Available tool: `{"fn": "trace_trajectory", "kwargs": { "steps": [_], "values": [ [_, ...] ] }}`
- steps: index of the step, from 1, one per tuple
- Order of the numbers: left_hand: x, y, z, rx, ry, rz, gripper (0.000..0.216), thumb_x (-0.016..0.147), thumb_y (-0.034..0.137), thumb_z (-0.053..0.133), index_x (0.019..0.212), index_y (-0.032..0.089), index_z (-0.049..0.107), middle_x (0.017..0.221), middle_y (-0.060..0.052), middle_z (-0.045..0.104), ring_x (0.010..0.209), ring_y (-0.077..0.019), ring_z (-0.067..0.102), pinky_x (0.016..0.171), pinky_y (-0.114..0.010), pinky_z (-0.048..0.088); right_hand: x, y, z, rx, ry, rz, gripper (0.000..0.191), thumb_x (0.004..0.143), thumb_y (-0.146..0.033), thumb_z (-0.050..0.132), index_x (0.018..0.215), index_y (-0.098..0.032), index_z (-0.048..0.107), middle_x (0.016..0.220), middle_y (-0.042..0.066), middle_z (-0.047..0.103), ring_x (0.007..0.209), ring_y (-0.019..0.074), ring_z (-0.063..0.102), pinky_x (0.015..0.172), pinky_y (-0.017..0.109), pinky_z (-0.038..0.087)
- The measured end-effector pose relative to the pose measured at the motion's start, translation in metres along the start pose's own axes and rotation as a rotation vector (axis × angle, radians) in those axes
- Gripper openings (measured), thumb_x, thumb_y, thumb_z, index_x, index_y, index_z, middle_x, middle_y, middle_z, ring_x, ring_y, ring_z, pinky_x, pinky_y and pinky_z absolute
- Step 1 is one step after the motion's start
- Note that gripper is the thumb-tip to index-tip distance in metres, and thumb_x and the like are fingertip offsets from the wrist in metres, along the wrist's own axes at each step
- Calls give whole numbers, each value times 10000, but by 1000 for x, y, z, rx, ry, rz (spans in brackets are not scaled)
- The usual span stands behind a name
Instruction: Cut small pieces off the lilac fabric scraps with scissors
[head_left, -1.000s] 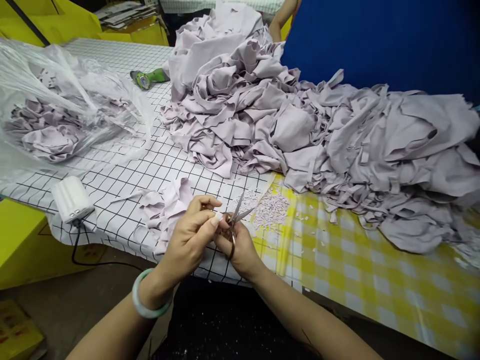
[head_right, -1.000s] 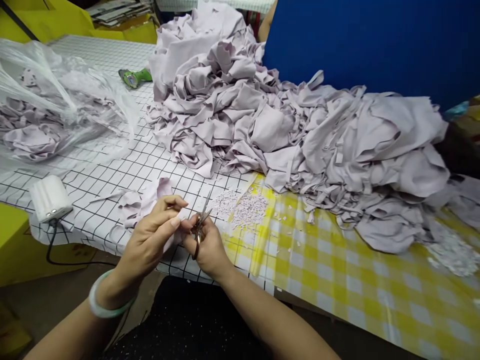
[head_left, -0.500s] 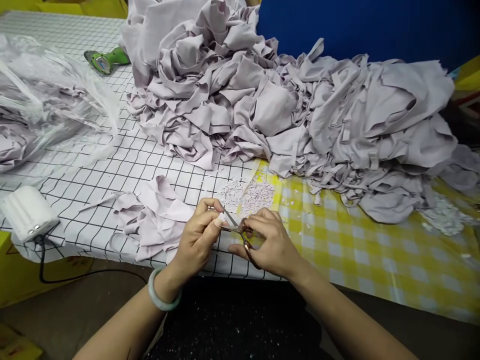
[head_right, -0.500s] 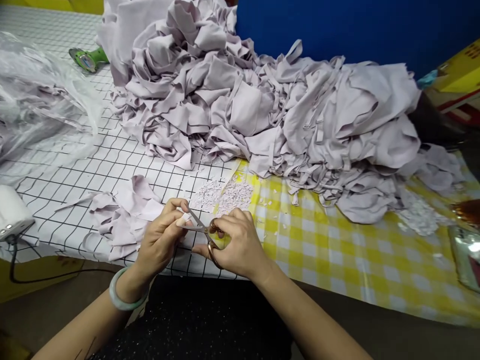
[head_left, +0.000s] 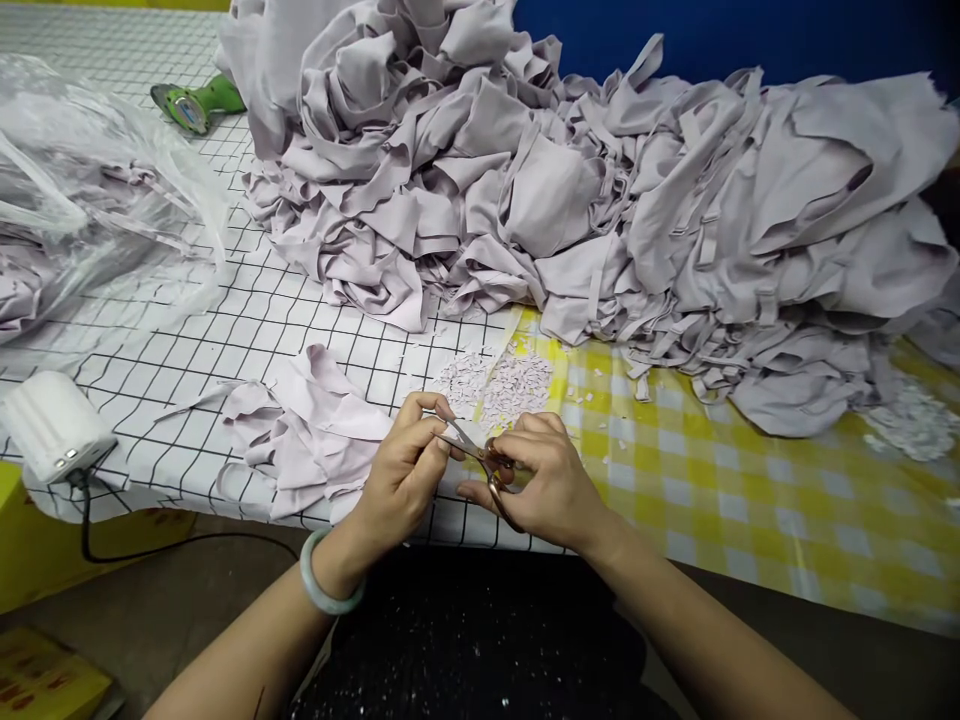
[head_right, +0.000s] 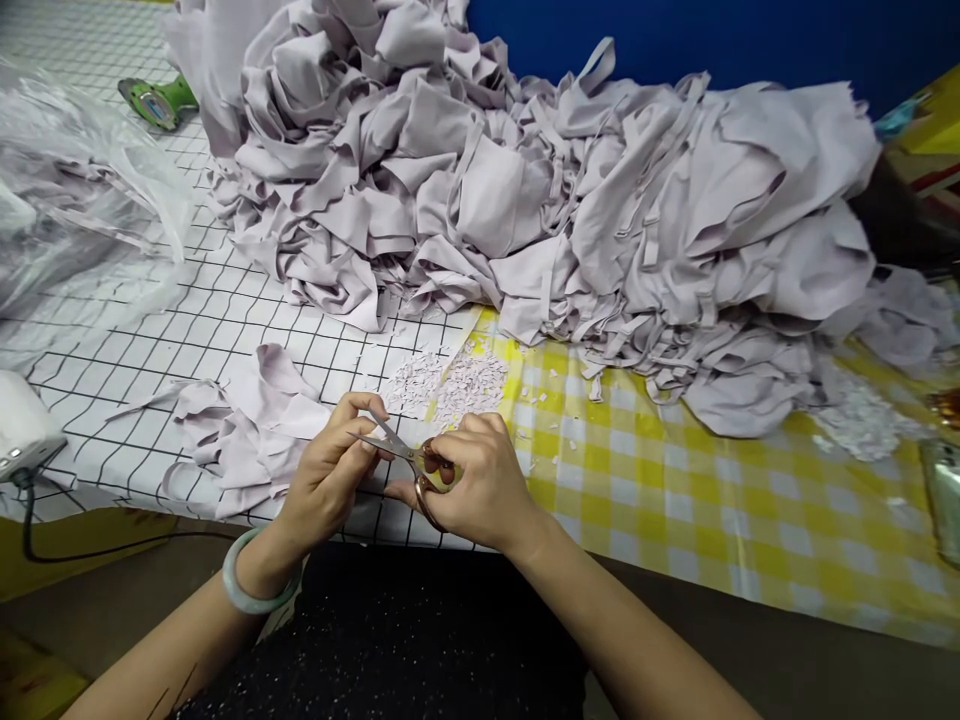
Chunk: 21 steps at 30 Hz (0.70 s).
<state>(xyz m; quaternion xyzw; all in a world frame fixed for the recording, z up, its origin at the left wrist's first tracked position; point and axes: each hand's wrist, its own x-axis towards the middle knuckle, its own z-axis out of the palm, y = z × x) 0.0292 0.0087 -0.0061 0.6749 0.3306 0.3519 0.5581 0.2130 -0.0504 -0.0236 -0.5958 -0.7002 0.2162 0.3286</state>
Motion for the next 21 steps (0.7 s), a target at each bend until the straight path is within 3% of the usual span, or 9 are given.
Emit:
{"fn": "trace_trajectory", "kwargs": {
  "steps": [16, 21],
  "values": [
    [7, -3, 7, 61, -68, 38, 249, 1004, 183, 440, 827, 191, 615, 1022, -81, 506, 1055, -223, 483, 907, -360, 430, -5, 9, 3, -42, 51, 8, 506, 820, -530, 759, 528, -201, 508, 490, -31, 516, 558, 131, 440, 685, 326, 317],
    [16, -12, 11, 79, -130, 39, 251, 1012, 184, 438, 823, 188, 604, 987, -65, 484, 1064, -212, 479, 930, -341, 425, -13, 20, 4, -44, 115, 106, 553, 826, -579, 738, 491, -200, 513, 478, -25, 460, 537, 127, 414, 627, 305, 325]
  ]
}}
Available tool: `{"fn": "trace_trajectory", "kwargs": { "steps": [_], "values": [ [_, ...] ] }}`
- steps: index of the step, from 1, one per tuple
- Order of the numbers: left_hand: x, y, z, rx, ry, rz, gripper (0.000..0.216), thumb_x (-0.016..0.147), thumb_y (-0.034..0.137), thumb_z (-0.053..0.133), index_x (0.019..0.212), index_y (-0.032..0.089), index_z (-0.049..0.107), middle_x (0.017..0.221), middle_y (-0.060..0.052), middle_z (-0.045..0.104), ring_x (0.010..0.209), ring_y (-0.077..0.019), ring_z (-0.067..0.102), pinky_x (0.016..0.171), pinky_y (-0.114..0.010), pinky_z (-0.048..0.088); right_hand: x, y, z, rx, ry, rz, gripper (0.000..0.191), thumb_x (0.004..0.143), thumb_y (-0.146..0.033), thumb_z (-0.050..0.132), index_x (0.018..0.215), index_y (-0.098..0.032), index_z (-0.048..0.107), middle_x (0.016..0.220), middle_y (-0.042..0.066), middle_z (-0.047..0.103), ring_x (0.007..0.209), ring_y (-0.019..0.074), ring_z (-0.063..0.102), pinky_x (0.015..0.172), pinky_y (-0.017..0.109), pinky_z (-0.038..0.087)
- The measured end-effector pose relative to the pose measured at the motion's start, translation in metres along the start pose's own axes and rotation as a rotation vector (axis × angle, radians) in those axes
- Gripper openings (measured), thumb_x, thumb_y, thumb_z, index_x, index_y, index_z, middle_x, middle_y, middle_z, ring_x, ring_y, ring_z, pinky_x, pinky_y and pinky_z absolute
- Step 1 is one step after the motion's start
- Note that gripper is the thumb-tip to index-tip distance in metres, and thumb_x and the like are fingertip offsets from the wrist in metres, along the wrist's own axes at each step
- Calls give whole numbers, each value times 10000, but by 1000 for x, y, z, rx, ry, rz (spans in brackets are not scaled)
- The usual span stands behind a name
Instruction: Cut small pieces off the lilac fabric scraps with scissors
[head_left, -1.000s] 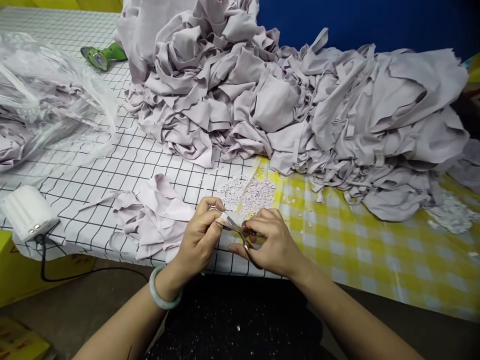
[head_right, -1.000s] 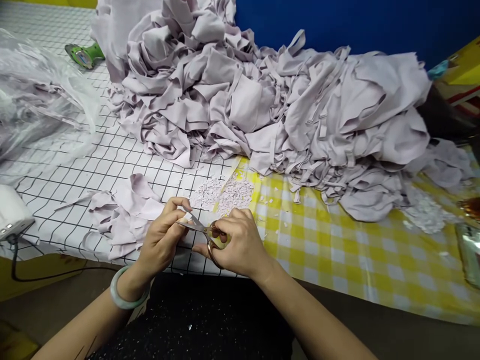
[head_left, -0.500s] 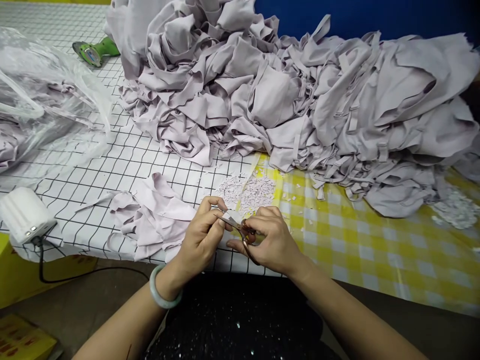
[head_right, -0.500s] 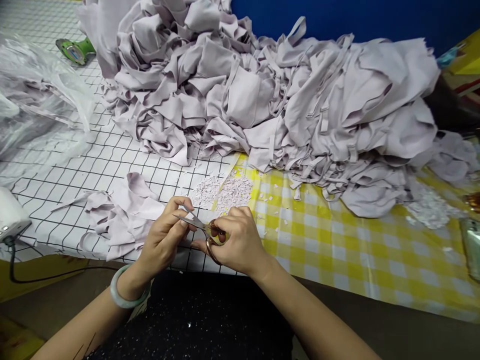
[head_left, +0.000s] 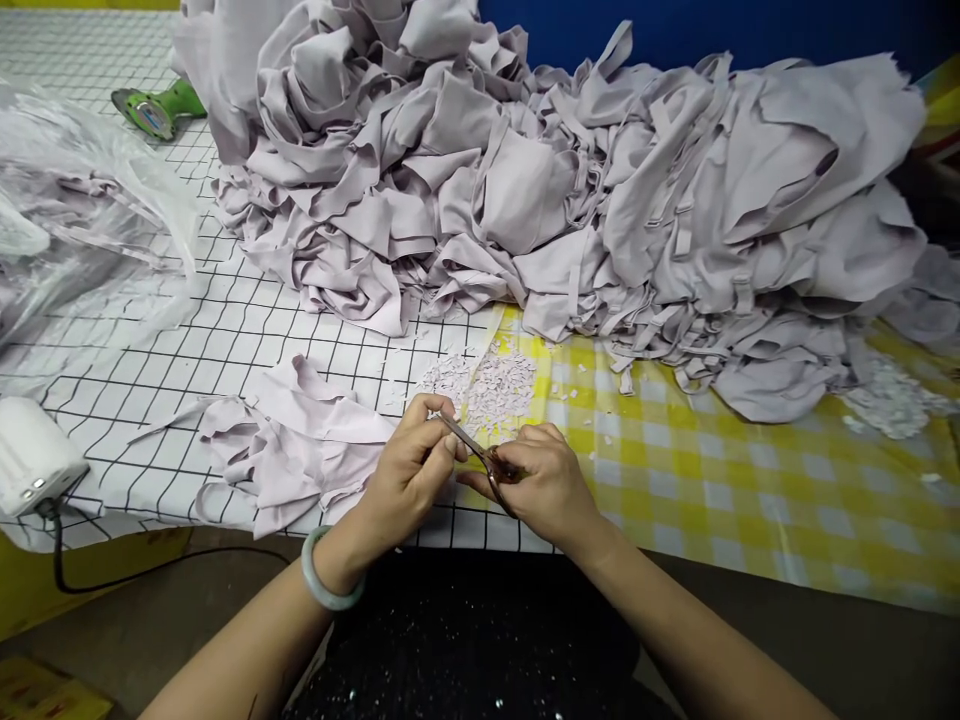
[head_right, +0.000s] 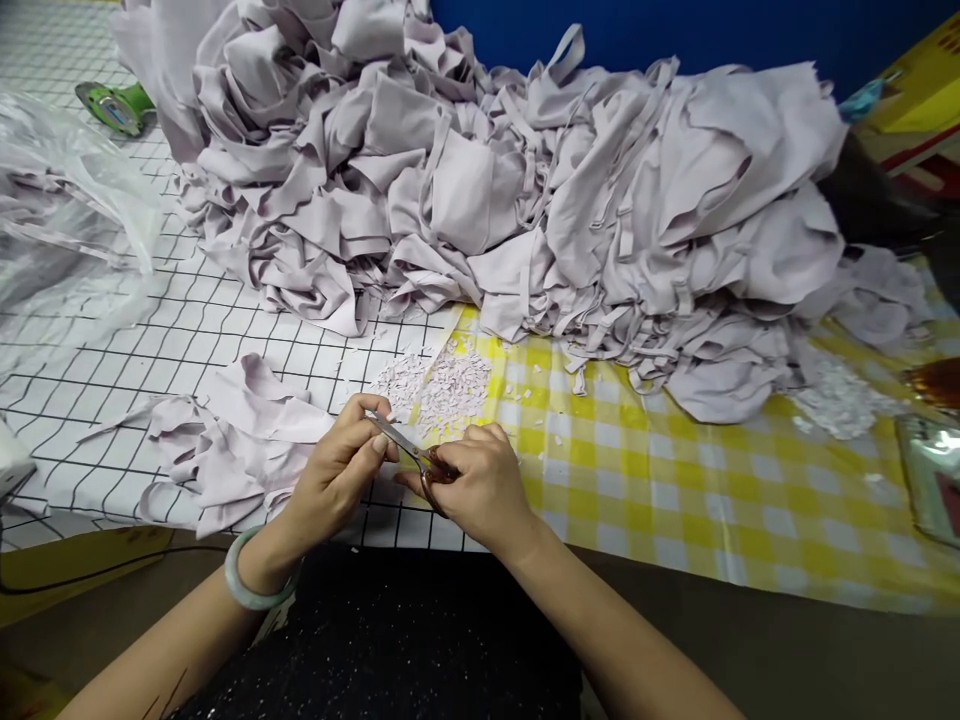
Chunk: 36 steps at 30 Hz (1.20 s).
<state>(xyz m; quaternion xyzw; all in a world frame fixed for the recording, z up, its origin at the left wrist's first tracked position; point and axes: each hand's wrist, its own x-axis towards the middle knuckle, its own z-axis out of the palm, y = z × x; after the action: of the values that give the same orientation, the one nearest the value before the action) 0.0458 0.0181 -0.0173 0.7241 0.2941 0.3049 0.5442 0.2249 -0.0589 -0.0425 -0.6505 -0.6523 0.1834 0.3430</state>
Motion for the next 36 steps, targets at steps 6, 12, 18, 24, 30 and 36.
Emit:
{"fn": "trace_trajectory", "kwargs": {
  "steps": [6, 12, 18, 24, 30, 36],
  "values": [
    [-1, 11, 0, 10, -18, 21, 243, 1013, 182, 444, 840, 170, 613, 1040, -81, 505, 1075, -204, 528, 950, -347, 466, -7, -5, -4, 422, -39, 269, 428, 681, -561, 861, 815, -228, 627, 805, 16, 647, 678, 164, 571, 629, 291, 474],
    [-29, 40, -16, 123, -103, 103, 171, 998, 213, 492, 950, 176, 652, 1199, -132, 602, 1154, -246, 576, 1022, -419, 494, -2, -29, 27, 931, -203, 390, 426, 748, -413, 841, 1013, -262, 544, 885, 1, 648, 776, 169, 648, 684, 268, 550],
    [-59, -14, -116, 828, 442, -128, 215, 827, 39, 463, 895, 178, 611, 1090, -123, 606, 1093, -277, 571, 987, -484, 485, -7, -31, 44, 871, -195, 357, 267, 872, -381, 715, 912, -250, 486, 848, -6, 566, 746, 146, 584, 717, 288, 514],
    [-46, -46, -200, 1026, 391, -383, 262, 740, 107, 555, 968, 176, 663, 1129, -132, 607, 1124, -346, 519, 1007, -549, 451, 21, -58, 54, 410, -97, 92, 338, 781, -370, 769, 945, -255, 497, 1051, 69, 620, 992, 261, 585, 850, 395, 490],
    [-25, -29, -202, 1001, 248, -387, 327, 750, 69, 484, 996, 177, 670, 1136, -106, 635, 1156, -305, 545, 1070, -508, 435, 61, -72, 81, 255, -257, 83, 158, 730, -148, 573, 785, -243, 459, 764, 18, 592, 742, 216, 570, 687, 344, 451],
    [-49, -22, -178, 892, 99, -282, 588, 797, 81, 487, 1382, 145, 495, 1477, -156, 486, 1418, -290, 415, 1208, -497, 336, 87, -102, 37, 966, -154, 182, 273, 737, -236, 728, 875, -244, 492, 849, -29, 592, 670, 113, 556, 586, 249, 444]
  ]
}}
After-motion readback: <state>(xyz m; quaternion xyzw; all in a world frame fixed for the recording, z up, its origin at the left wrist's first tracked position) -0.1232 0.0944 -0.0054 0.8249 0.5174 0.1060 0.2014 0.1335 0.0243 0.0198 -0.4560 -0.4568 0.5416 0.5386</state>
